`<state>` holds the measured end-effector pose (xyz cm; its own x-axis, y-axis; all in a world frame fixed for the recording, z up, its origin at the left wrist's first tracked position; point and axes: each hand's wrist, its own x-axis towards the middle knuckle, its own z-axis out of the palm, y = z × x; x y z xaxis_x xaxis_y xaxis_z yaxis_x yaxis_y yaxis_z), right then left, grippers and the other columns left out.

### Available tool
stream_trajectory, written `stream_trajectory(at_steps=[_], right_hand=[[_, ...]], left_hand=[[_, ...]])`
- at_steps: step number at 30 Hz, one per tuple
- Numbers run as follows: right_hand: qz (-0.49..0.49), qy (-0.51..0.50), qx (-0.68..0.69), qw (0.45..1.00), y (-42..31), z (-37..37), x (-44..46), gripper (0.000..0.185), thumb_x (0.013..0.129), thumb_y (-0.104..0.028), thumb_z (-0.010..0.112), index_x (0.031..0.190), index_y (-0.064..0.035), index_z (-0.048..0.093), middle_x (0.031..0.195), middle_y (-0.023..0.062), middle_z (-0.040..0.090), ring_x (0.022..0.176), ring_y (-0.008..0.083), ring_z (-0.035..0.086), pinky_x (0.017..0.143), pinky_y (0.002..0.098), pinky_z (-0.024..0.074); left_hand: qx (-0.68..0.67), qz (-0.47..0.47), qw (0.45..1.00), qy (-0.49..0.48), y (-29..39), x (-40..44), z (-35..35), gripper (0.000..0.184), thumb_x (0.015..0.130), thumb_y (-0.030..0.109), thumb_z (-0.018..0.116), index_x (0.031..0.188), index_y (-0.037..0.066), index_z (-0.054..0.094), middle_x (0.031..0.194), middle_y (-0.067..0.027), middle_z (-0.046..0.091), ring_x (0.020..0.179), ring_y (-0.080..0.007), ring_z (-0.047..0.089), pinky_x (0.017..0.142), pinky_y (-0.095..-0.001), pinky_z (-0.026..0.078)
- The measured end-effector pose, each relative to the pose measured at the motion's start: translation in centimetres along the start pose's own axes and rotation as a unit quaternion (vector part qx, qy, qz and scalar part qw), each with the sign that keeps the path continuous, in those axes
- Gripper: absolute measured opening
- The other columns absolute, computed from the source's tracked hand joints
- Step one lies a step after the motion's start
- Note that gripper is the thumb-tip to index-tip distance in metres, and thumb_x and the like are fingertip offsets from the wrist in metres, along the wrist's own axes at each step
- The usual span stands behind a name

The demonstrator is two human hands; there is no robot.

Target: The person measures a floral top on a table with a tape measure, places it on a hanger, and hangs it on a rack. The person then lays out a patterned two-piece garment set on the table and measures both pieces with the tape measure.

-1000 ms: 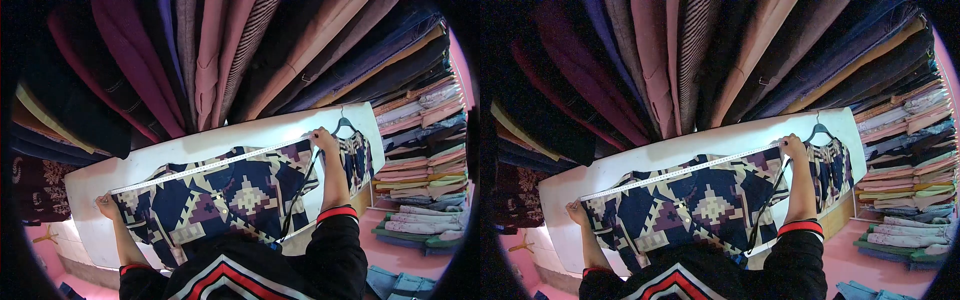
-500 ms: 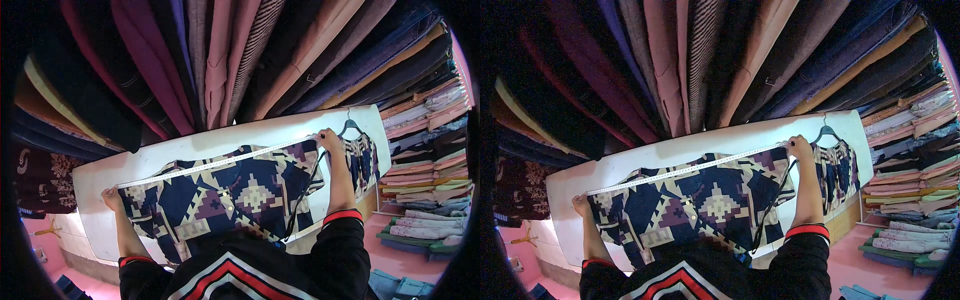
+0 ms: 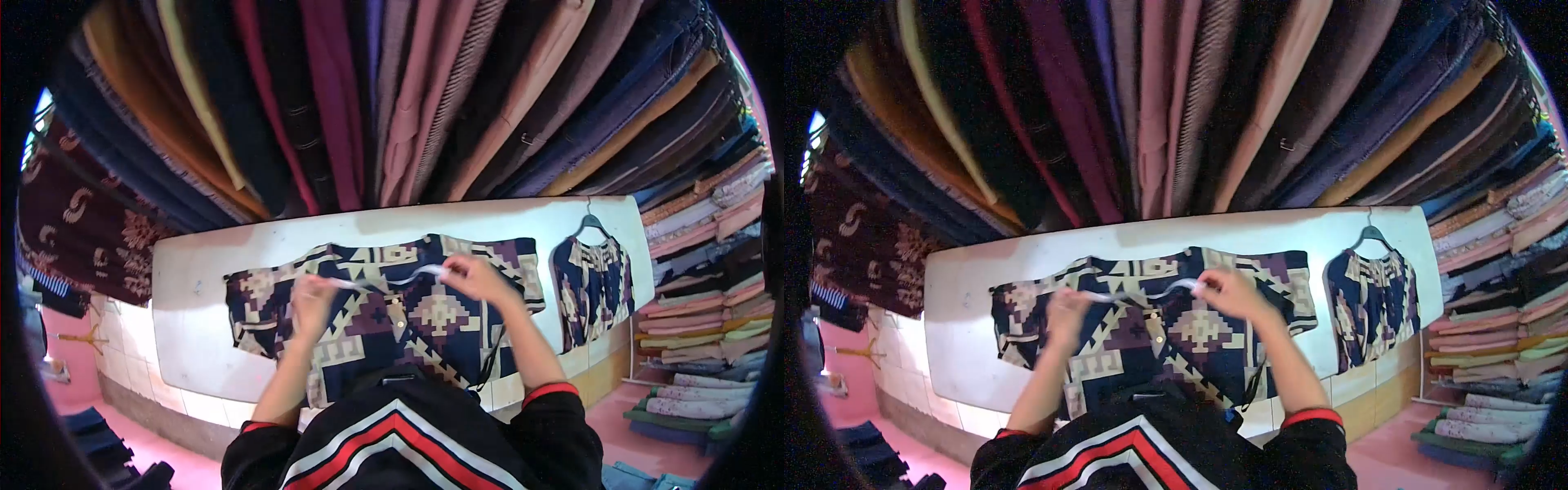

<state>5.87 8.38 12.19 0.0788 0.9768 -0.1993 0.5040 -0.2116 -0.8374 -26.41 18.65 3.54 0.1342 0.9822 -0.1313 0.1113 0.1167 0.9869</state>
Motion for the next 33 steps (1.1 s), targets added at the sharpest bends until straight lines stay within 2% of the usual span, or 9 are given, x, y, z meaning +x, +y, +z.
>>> stream_trajectory(at_steps=[4, 7, 10, 14, 17, 20, 25, 32, 33], right_hand=[[-0.092, -0.082, -0.010, 0.992, -0.3, 10.6, -2.8, 0.029, 0.080, -0.029, 0.067, 0.095, -0.0040, 0.062, 0.086, 0.0123, 0.061, 0.077, 0.0233, 0.060, 0.068, 0.0333, 0.0473], [-0.134, -0.080, -0.033, 0.987, 1.0, 13.0, -4.7, 0.023, 0.082, -0.025, 0.064, 0.090, -0.0035, 0.063, 0.083, 0.0125, 0.060, 0.075, 0.0236, 0.059, 0.066, 0.0323, 0.0466], [-0.039, -0.048, 0.023, 0.998, 2.9, 10.0, -7.7, 0.018, 0.083, -0.021, 0.063, 0.085, -0.0033, 0.065, 0.078, 0.0098, 0.060, 0.071, 0.0206, 0.059, 0.063, 0.0311, 0.0462], [0.008, 0.143, 0.079, 0.987, 9.1, 1.0, -14.3, 0.009, 0.083, -0.010, 0.061, 0.086, -0.0025, 0.065, 0.080, 0.0010, 0.061, 0.072, 0.0105, 0.055, 0.064, 0.0250, 0.0452], [0.075, 0.376, -0.038, 0.923, 7.5, -9.1, -21.7, 0.009, 0.085, -0.012, 0.056, 0.086, -0.0052, 0.063, 0.079, 0.0019, 0.059, 0.076, 0.0121, 0.054, 0.070, 0.0279, 0.0434], [0.051, 0.648, 0.030, 0.759, 9.3, -20.1, -29.7, 0.023, 0.090, -0.033, 0.052, 0.090, -0.0115, 0.061, 0.074, 0.0001, 0.055, 0.057, 0.0093, 0.047, 0.049, 0.0243, 0.0382], [-0.043, 0.729, 0.140, 0.668, -5.7, -19.5, -29.7, 0.026, 0.090, -0.036, 0.051, 0.096, -0.0113, 0.057, 0.077, 0.0000, 0.053, 0.056, 0.0060, 0.045, 0.040, 0.0204, 0.0327], [0.118, 0.410, 0.040, 0.903, 3.9, -12.8, -19.9, 0.015, 0.086, -0.017, 0.054, 0.091, -0.0058, 0.064, 0.089, 0.0047, 0.064, 0.073, 0.0110, 0.057, 0.063, 0.0259, 0.0447], [-0.001, 0.350, -0.103, 0.931, 9.9, -11.3, -18.0, 0.011, 0.083, -0.011, 0.057, 0.087, -0.0029, 0.063, 0.088, 0.0074, 0.064, 0.080, 0.0150, 0.060, 0.069, 0.0287, 0.0470]], left_hand=[[-0.132, -0.046, 0.973, -0.182, -2.9, -6.9, 5.4, 0.017, 0.080, 0.006, 0.068, 0.085, 0.007, 0.052, 0.076, -0.0046, 0.064, 0.065, -0.0096, 0.060, 0.058, -0.0220, 0.046], [0.133, -0.008, 0.970, -0.204, -2.1, -8.4, 3.6, 0.022, 0.078, 0.013, 0.070, 0.091, 0.006, 0.053, 0.082, -0.0066, 0.064, 0.073, -0.0169, 0.063, 0.067, -0.0297, 0.048], [0.352, 0.237, 0.898, -0.112, -0.3, -8.5, -1.0, 0.032, 0.074, 0.019, 0.072, 0.097, 0.005, 0.054, 0.097, -0.0086, 0.062, 0.091, -0.0253, 0.060, 0.083, -0.0392, 0.043], [0.549, 0.208, 0.810, -0.015, -2.6, -9.3, -5.7, 0.062, 0.080, 0.037, 0.061, 0.132, 0.010, 0.040, 0.141, -0.0153, 0.033, 0.131, -0.0364, 0.028, 0.103, -0.0604, 0.018], [0.575, 0.146, 0.805, -0.009, -4.6, -9.7, -7.0, 0.069, 0.082, 0.045, 0.054, 0.140, 0.015, 0.032, 0.147, -0.0143, 0.024, 0.135, -0.0372, 0.021, 0.102, -0.0675, 0.008], [0.581, 0.133, 0.803, -0.002, -4.2, -9.6, -6.7, 0.070, 0.082, 0.049, 0.052, 0.141, 0.018, 0.030, 0.149, -0.0131, 0.021, 0.136, -0.0369, 0.019, 0.102, -0.0677, 0.007], [0.581, 0.118, 0.805, -0.006, -4.0, -9.6, -6.5, 0.069, 0.083, 0.048, 0.049, 0.141, 0.016, 0.031, 0.149, -0.0124, 0.021, 0.137, -0.0366, 0.017, 0.102, -0.0677, 0.007], [0.593, 0.108, 0.798, 0.003, -4.2, -9.4, -6.2, 0.071, 0.080, 0.047, 0.053, 0.141, 0.018, 0.031, 0.149, -0.0108, 0.022, 0.136, -0.0359, 0.020, 0.102, -0.0676, 0.006], [0.595, 0.099, 0.798, 0.003, -4.3, -9.4, -6.1, 0.071, 0.080, 0.047, 0.054, 0.141, 0.018, 0.031, 0.149, -0.0100, 0.021, 0.137, -0.0352, 0.018, 0.102, -0.0677, 0.004]])
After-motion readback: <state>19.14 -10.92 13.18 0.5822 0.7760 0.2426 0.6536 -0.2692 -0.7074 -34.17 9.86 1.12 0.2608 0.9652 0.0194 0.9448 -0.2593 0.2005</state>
